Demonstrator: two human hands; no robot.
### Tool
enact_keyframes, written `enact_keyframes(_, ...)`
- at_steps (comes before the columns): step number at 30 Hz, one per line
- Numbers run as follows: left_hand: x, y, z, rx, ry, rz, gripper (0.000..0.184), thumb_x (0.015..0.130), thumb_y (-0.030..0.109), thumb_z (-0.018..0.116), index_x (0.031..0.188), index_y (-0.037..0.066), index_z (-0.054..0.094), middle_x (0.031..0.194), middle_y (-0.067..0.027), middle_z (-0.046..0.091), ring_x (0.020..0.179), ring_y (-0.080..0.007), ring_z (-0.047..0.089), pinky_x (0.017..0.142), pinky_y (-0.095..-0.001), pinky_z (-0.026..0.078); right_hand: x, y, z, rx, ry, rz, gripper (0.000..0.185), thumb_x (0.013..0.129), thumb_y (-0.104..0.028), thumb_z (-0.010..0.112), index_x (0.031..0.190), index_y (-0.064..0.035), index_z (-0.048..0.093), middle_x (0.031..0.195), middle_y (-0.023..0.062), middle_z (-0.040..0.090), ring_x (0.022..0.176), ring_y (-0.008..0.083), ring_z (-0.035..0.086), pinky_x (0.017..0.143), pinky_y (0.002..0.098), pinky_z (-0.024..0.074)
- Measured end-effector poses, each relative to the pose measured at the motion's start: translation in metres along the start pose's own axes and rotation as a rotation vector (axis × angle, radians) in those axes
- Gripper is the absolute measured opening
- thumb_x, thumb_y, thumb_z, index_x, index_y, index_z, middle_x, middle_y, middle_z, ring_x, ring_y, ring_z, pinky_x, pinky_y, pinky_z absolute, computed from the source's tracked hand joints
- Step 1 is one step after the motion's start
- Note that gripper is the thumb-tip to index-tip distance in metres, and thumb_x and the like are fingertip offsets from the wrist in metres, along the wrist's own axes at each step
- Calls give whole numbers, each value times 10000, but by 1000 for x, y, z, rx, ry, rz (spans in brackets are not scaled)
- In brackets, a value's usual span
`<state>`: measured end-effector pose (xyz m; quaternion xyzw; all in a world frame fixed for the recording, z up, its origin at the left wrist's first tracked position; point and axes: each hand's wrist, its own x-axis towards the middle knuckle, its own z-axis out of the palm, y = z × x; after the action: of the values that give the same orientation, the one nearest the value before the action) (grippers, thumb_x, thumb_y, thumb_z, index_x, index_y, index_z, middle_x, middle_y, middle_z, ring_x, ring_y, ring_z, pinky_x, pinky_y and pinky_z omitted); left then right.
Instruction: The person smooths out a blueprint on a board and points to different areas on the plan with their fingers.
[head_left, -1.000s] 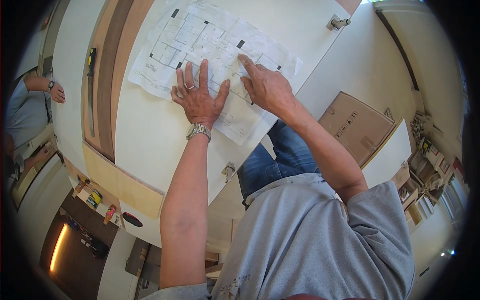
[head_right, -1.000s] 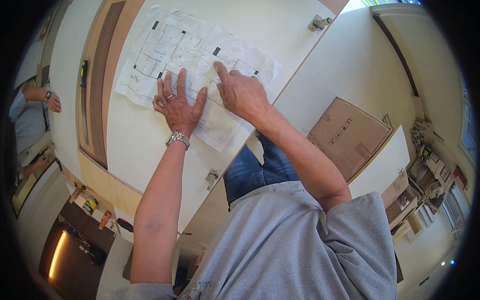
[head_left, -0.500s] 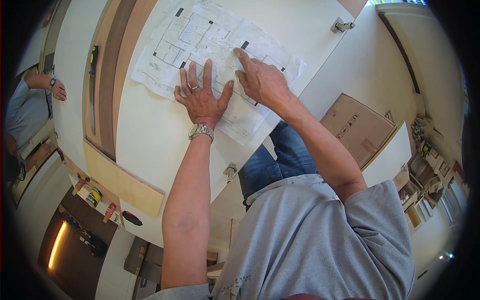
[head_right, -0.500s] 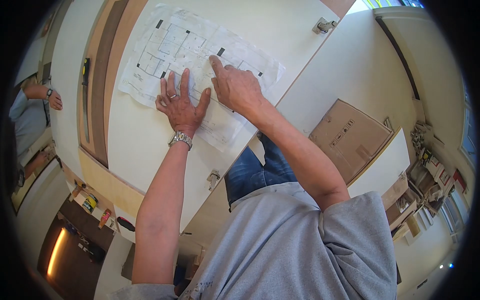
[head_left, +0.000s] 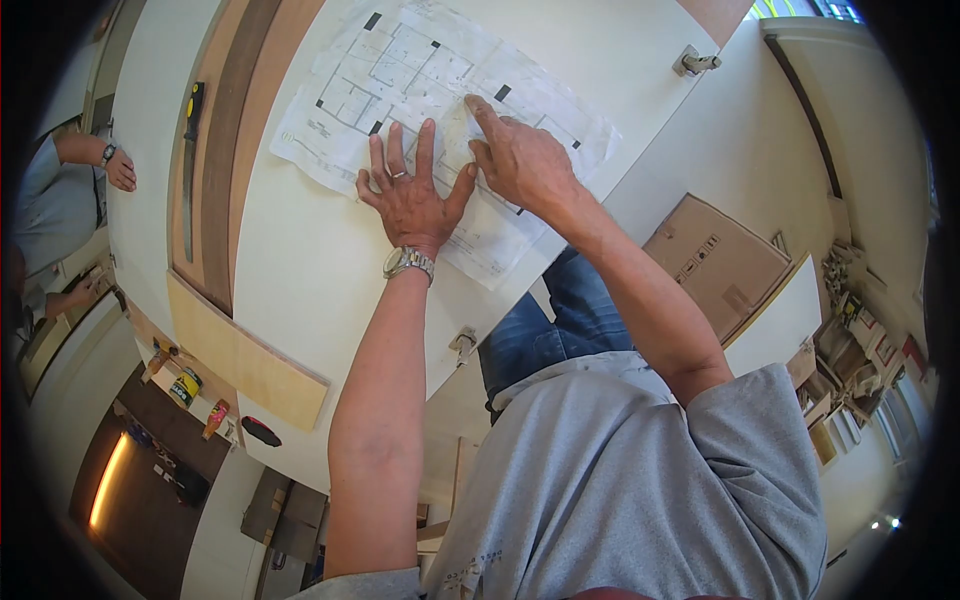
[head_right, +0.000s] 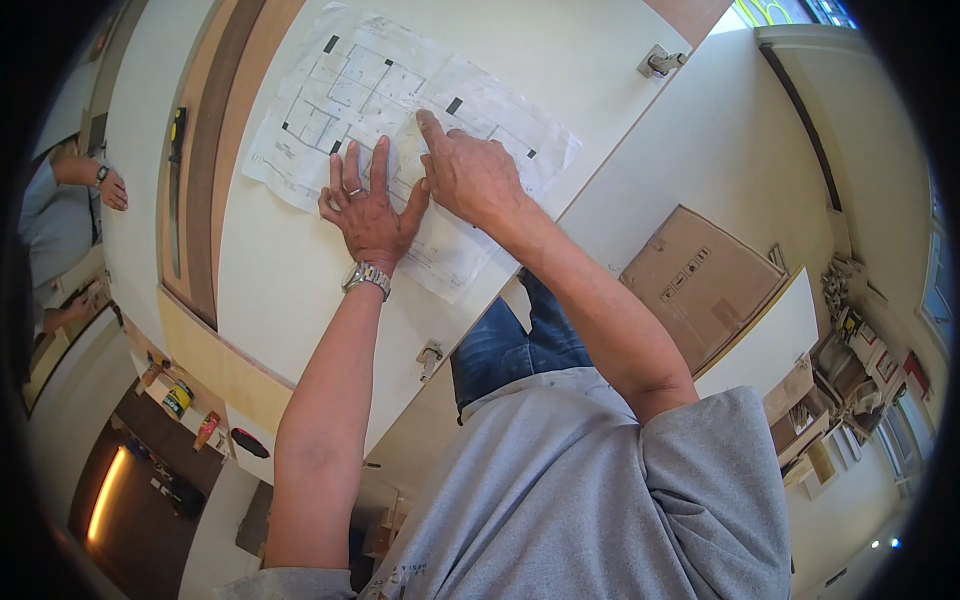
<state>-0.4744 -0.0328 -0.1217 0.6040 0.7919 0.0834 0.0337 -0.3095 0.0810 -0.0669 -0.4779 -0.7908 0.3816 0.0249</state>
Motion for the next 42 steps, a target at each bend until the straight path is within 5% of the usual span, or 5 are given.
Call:
enact_keyframes(15,0,3,-5,9,0,-2,840,947,701,698,1676,345,483,1753,-60,321,1660,-335,167,1226,-675,175,20,3,-3,-11,43,-82,503,1053,-255,647,1492,-43,525,1022,215,776,919,435,761,765,574,603)
enact_keyframes(28,0,3,-5,15,-6,-5,846,945,715,692,1677,351,475,1756,-61,321,1668,-331,163,1228,-688,170,27,-1,-7,-17,29,-82,551,1059,-242,635,1553,-55,476,992,210,777,905,440,758,742,575,597)
enact_keyframes(37,0,1,-4,10,-4,8,868,942,746,675,1684,349,462,1752,-78,327,1667,-342,169,1225,-704,166,15,-18,-24,71,293,-137,574,1040,-197,638,1566,-68,448,944,198,759,853,440,750,704,571,574)
enact_keyframes(39,0,3,-4,9,-10,1,867,944,745,674,1686,351,457,1752,-79,324,1666,-342,168,1226,-704,164,21,0,-9,-84,96,-112,559,1037,-182,634,1560,-75,464,983,201,761,856,440,748,751,569,576)
enact_keyframes(42,2,2,-4,12,-18,-8,865,948,743,674,1688,353,452,1753,-79,317,1665,-342,167,1230,-703,160,12,6,-7,4,164,-102,551,1033,-184,630,1554,-80,483,1039,209,762,893,437,751,825,568,576)
